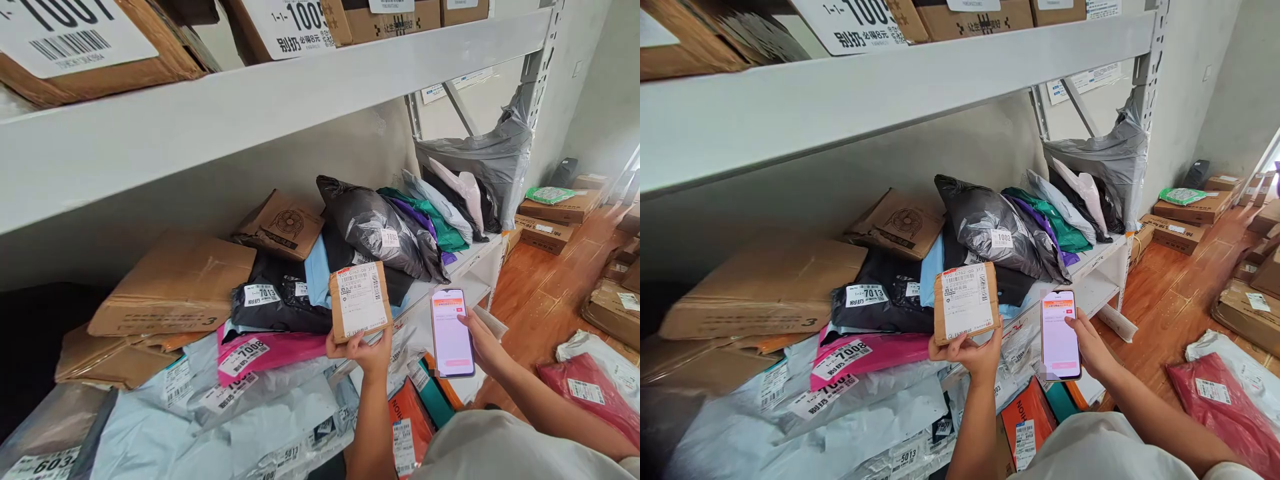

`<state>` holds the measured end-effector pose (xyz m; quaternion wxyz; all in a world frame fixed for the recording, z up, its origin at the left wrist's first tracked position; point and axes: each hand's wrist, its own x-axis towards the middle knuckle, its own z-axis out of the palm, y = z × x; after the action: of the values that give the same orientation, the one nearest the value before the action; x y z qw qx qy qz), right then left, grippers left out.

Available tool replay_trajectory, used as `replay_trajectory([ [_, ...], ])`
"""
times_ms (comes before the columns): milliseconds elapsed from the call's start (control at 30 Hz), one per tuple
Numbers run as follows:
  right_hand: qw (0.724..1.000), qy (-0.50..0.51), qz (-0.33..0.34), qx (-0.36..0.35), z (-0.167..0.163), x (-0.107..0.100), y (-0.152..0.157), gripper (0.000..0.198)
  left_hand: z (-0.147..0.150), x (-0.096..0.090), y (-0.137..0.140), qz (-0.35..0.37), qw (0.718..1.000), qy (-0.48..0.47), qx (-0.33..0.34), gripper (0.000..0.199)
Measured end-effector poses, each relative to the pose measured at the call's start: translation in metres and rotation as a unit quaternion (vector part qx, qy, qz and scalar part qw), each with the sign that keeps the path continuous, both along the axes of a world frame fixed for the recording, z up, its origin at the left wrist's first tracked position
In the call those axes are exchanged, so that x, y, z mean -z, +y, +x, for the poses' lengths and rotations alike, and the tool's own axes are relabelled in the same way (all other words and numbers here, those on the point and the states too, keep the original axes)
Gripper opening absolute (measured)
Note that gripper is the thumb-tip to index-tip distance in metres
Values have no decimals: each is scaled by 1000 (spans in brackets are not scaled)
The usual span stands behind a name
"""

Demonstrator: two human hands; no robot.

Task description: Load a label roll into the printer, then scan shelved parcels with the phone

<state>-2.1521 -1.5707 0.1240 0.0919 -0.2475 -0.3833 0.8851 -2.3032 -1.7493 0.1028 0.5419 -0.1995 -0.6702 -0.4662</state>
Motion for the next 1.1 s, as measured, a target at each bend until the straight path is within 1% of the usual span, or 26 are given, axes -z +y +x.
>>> replay_trajectory([
  [100,1000,-6,-1,3,1,-2,-2,42,2,-4,0,-29,999,28,12,64],
  [200,1000,-11,-5,8,2,-4,-3,42,2,-2,-1,-44,998,37,10,64],
  [367,1000,-21,-14,7,4,-3,-5,47,4,2,-2,-47,998,37,-2,64],
  [533,999,-34,-18,0,4,-2,-4,57,8,1,0,-40,999,27,-7,60],
  [733,999,-38,-12,6,4,-5,-4,52,8,5,-1,-33,999,-9,-17,58],
  [867,999,-45,-15,4,6,-11,-6,56,8,3,-2,-56,998,12,-21,60],
  [967,999,-40,-30,19,4,-15,-7,60,8,-2,-2,-56,998,30,-4,60],
  [1033,997,-48,-43,37,1,-15,-8,57,7,-3,-2,-48,998,34,2,61],
  [1100,994,-72,-57,53,-3,-10,-9,51,5,-2,-1,-40,999,36,1,64],
])
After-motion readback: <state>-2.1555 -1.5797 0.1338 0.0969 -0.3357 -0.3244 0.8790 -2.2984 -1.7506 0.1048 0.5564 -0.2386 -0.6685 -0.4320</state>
